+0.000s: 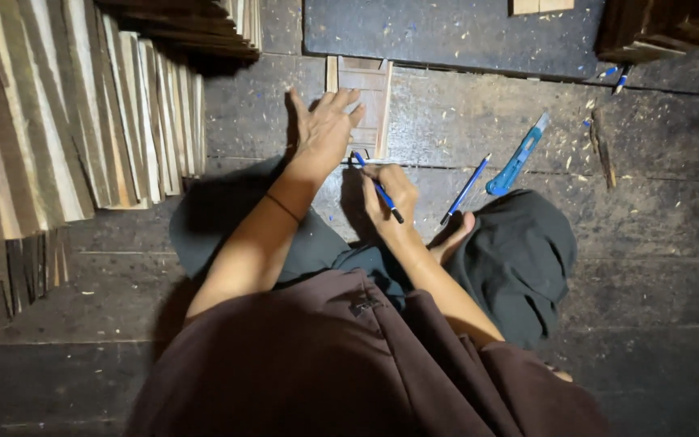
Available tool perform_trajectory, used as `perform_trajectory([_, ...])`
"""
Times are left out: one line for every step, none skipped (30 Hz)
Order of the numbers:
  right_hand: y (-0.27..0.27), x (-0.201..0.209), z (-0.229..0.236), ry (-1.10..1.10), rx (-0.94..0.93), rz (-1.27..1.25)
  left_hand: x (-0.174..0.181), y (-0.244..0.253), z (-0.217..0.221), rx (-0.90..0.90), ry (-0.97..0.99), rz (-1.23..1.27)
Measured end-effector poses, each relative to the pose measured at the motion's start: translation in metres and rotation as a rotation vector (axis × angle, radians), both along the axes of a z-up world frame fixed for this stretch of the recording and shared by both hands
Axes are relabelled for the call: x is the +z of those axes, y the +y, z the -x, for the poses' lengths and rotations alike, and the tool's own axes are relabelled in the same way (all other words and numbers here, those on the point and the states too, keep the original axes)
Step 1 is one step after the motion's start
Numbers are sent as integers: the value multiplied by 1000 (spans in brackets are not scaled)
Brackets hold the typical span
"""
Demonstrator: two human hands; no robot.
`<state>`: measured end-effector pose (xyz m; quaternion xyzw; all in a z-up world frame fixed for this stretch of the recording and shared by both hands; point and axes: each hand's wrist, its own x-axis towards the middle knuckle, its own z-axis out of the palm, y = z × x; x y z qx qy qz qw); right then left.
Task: The person sits on the floor and repeatedly marks small rectangular wooden pieces with a blue pen. They pick up each piece, draw lines on its surface, and place it back down, continuing this process throughout the clip.
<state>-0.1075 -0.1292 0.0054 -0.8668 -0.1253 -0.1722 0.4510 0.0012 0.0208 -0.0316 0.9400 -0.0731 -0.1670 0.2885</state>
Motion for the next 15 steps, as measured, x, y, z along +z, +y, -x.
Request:
perform_trajectory([2,-7,-4,-3,2,-33,1,0,-1,-48,-74,-75])
perform_trajectory([5,-14,-8,-6,3,-66,2,0,-3,-95,-148,-150])
perform_trajectory([4,-17,-9,-5,5,-69,3,2,-3,-94,-148,-153])
perform_trajectory([2,-21,-10,14,28,-89,5,3,-3,-118,-164,-191])
perform_trajectory([-1,-24,-5,43,47,-105,5,3,2,-146,-171,-225])
perform_trajectory([-3,-35,2,53,45,-105,-2,5,3,-149,-161,-223])
perform_trajectory([-7,-45,4,70,116,-99,-8,6,-2,-173,-167,-202])
perform_trajectory([-11,-54,6,87,187,-94,-13,7,-6,-198,-174,-180])
perform_trajectory([-11,-44,4,75,184,-93,-20,4,-7,-200,-185,-181])
perform_trajectory([-11,-34,2,34,161,-69,-27,1,-9,-174,-180,-178])
perform_trajectory([-9,-25,5,2,139,-48,-35,0,-6,-147,-166,-178])
perform_trajectory([-12,-32,-2,-1,139,-51,-22,1,-10,-148,-169,-181])
perform_trajectory([-15,-40,-4,-38,169,0,-11,2,-9,-161,-128,-183])
perform_trajectory([-18,-48,-6,-76,199,51,1,2,-8,-174,-88,-185])
perform_trajectory([-20,-56,-5,-80,198,51,3,3,-7,-174,-91,-186])
